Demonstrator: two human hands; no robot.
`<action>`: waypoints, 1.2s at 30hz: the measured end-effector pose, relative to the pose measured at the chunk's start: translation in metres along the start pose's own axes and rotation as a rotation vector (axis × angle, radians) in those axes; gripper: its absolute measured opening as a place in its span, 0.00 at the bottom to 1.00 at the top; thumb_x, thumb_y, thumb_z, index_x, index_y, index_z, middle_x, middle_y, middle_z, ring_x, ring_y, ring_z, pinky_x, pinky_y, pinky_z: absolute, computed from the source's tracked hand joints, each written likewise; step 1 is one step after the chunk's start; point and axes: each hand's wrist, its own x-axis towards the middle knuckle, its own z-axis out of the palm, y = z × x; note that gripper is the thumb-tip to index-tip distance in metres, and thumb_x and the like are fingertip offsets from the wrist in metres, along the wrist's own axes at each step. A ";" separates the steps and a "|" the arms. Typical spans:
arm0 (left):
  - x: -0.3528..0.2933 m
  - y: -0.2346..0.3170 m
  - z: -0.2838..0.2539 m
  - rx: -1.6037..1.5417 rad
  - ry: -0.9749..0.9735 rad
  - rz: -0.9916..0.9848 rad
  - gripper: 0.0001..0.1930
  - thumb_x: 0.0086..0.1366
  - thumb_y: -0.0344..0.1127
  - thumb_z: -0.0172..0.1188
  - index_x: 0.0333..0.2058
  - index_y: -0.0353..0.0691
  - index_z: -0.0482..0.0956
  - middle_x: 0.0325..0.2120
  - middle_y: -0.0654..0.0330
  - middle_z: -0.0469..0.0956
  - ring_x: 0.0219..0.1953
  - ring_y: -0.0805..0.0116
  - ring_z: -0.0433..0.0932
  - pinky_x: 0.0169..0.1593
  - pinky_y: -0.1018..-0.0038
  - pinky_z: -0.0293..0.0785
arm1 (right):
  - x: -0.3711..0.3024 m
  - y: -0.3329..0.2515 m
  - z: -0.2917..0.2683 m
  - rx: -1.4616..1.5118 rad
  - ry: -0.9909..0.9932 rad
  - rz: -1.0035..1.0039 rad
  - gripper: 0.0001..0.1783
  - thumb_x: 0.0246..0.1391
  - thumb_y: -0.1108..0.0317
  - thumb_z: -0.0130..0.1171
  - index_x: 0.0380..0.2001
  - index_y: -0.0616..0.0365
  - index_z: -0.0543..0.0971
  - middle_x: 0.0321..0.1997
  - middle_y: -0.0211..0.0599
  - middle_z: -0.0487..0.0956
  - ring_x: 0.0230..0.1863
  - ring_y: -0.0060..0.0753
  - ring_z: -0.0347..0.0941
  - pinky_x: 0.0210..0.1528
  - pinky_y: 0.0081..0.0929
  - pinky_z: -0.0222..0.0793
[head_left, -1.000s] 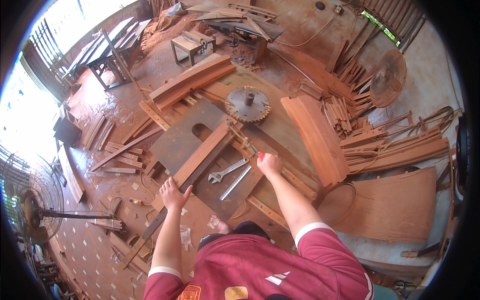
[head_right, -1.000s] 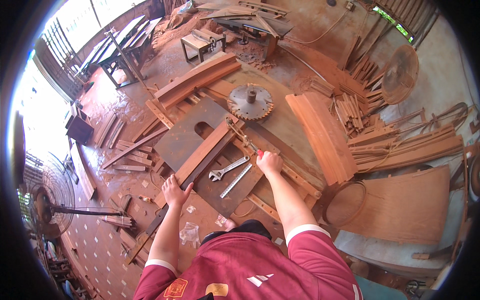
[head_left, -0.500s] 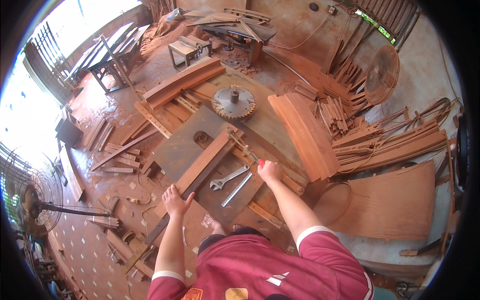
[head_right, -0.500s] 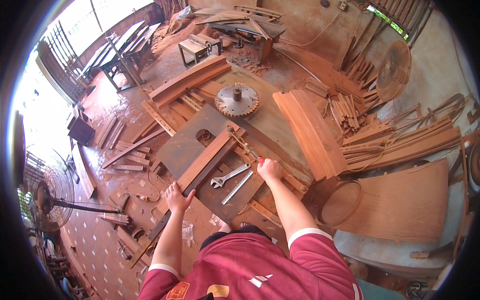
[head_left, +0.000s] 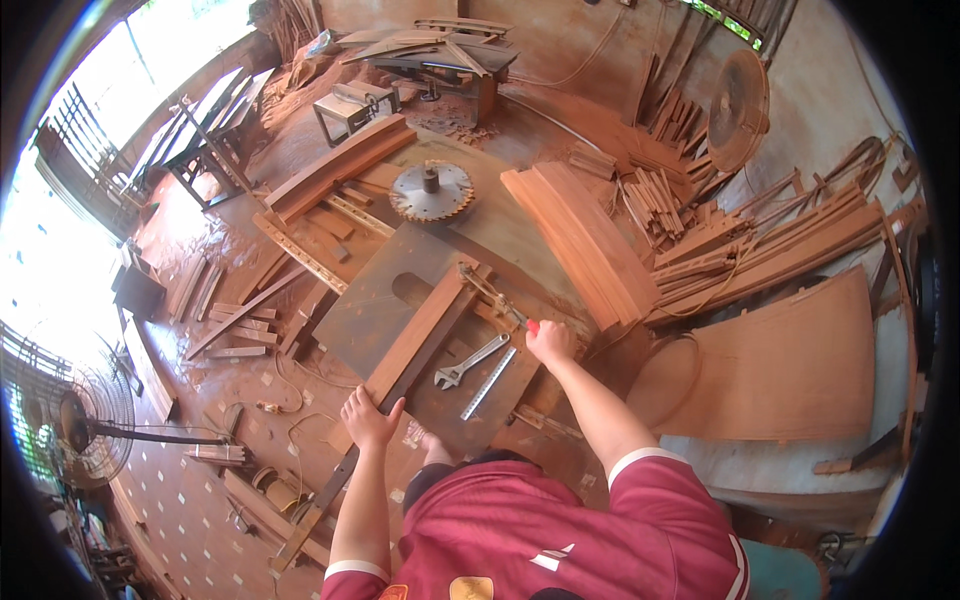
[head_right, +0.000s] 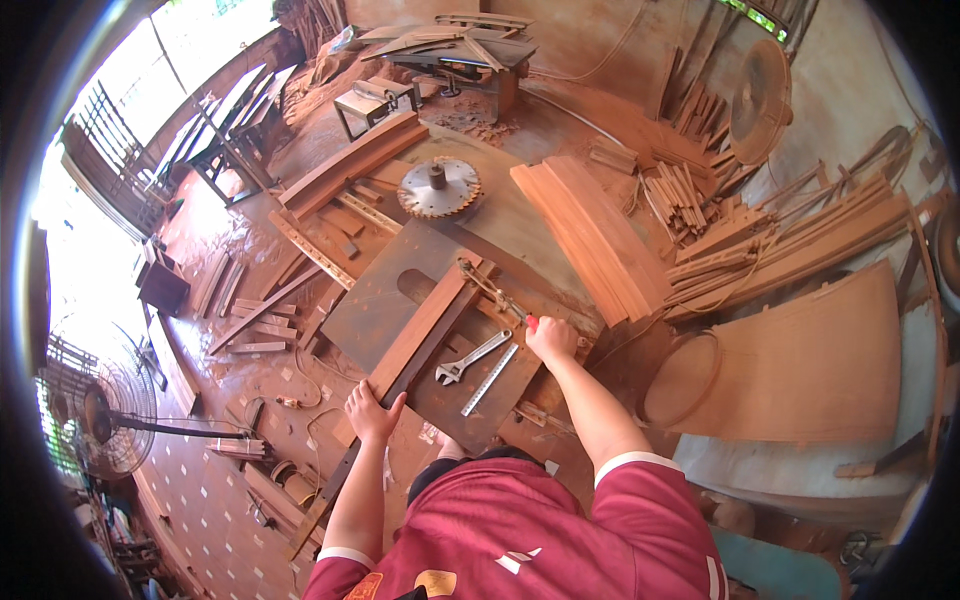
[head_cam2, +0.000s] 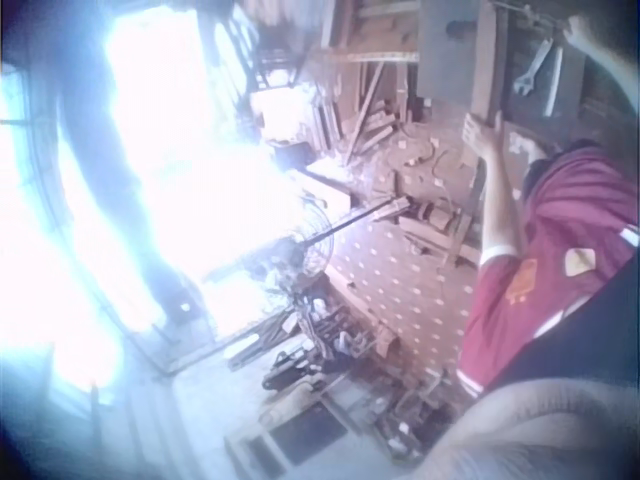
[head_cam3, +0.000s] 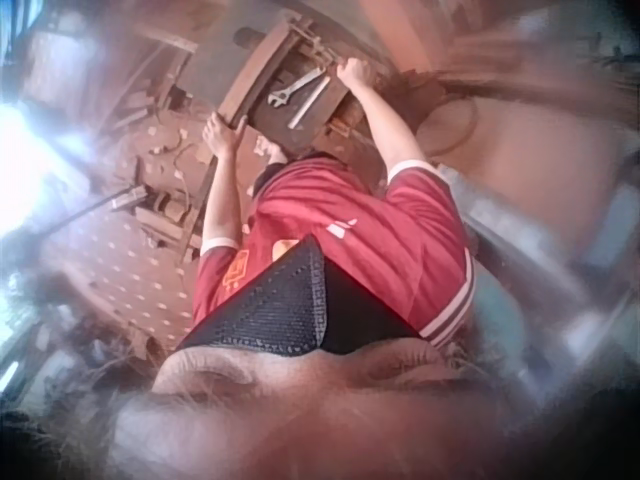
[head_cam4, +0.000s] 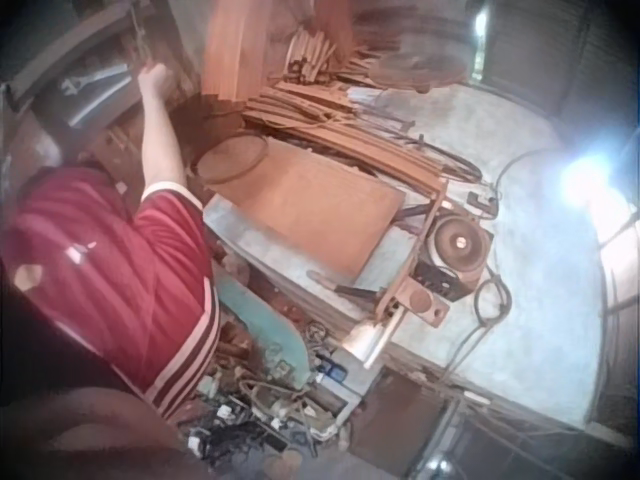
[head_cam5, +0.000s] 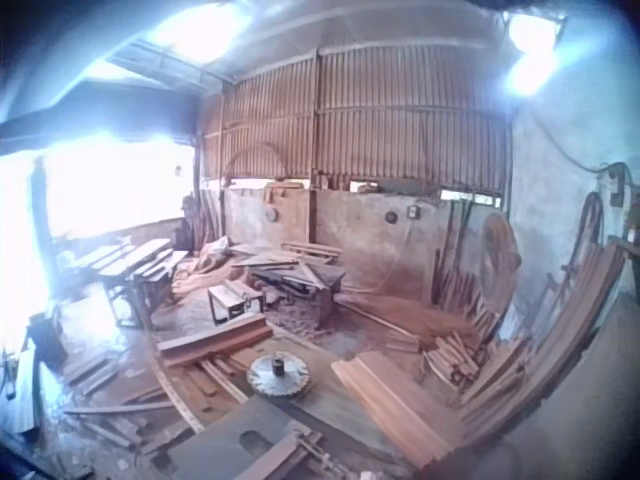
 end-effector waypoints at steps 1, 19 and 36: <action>-0.003 0.003 0.000 -0.001 0.003 0.001 0.49 0.56 0.70 0.69 0.61 0.32 0.69 0.54 0.47 0.76 0.59 0.46 0.72 0.65 0.54 0.64 | -0.002 0.006 0.000 -0.001 0.008 -0.010 0.16 0.54 0.51 0.65 0.28 0.53 0.87 0.30 0.51 0.87 0.35 0.56 0.86 0.40 0.52 0.83; -0.010 0.002 0.011 0.104 -0.024 0.039 0.50 0.57 0.71 0.68 0.62 0.30 0.70 0.56 0.43 0.77 0.61 0.42 0.73 0.66 0.50 0.65 | -0.007 0.015 0.005 0.129 0.019 0.002 0.14 0.55 0.54 0.64 0.29 0.54 0.87 0.27 0.48 0.86 0.31 0.54 0.85 0.35 0.50 0.81; -0.010 0.000 0.019 0.115 -0.003 0.067 0.50 0.59 0.72 0.66 0.62 0.30 0.69 0.55 0.42 0.77 0.61 0.41 0.73 0.66 0.50 0.65 | -0.007 0.016 0.003 0.090 0.058 -0.032 0.21 0.61 0.51 0.61 0.24 0.55 0.87 0.24 0.48 0.86 0.27 0.49 0.86 0.29 0.46 0.80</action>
